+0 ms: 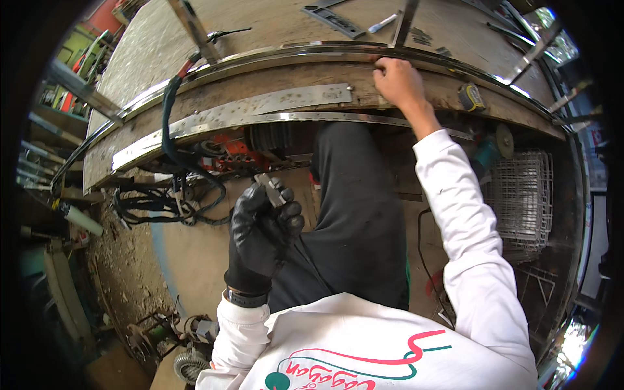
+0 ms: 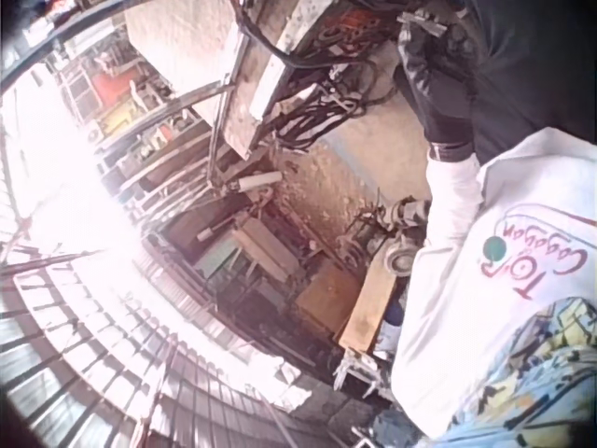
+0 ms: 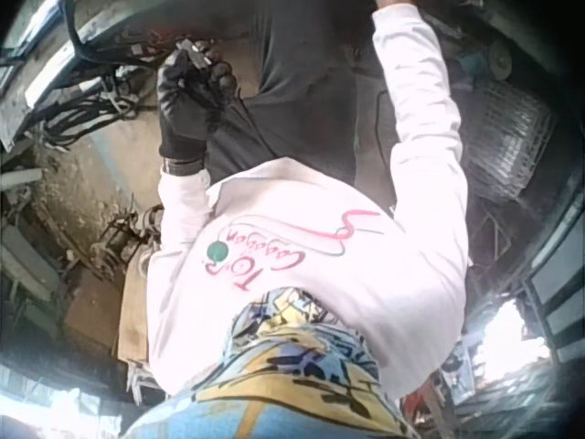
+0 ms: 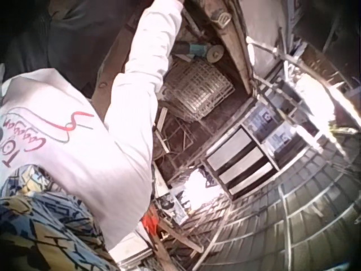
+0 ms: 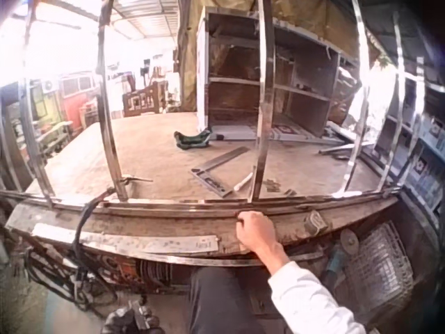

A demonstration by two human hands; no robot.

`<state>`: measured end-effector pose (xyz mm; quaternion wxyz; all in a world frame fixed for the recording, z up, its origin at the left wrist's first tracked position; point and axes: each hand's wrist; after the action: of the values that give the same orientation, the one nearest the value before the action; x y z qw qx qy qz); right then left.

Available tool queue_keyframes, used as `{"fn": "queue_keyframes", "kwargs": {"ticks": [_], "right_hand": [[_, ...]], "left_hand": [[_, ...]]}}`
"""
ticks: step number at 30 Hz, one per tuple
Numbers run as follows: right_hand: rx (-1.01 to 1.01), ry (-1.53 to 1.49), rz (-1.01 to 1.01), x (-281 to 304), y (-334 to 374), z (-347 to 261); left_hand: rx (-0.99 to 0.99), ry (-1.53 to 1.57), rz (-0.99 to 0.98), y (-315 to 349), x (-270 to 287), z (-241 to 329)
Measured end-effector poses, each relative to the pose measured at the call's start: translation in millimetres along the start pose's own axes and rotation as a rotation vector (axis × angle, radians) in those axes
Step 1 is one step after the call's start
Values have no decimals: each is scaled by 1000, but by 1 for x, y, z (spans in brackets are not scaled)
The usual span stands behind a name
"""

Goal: The person measures and marks metal strips with a tape measure and marker, then uses an angle grinder to cut and smooth the edges. They repeatedly check fitment against a metal frame and adjust the pieces with pliers and the grinder.

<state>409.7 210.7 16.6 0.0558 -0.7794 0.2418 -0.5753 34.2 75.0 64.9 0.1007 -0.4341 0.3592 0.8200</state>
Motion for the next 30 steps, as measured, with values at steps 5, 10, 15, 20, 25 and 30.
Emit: {"fn": "queue_keyframes", "kwargs": {"ticks": [5, 10, 15, 20, 25, 30], "right_hand": [[228, 256, -183, 9, -28, -1], [399, 306, -126, 11, -19, 0], [-195, -791, -414, 60, 34, -26], [-195, -1254, -452, 126, 140, -126], [60, -1086, -183, 146, 193, -169], [144, -842, -135, 161, 196, -190]], "left_hand": [[-10, 199, -59, -3, -10, 6], [66, 314, -61, -1, -23, 7], [-40, 327, -92, 10, -17, 7], [-123, 269, -110, 20, -16, 9], [-228, 178, -163, 27, -22, 8], [-284, 197, -67, 39, -29, 2]]}}
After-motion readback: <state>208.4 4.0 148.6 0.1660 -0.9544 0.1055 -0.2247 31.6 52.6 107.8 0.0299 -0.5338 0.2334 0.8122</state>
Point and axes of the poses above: each hand's wrist, its own y-axis away from the middle knuckle, its own x-axis out of the back of the hand, z = x × y, and after that the axes turned 6 degrees about z, right-handed
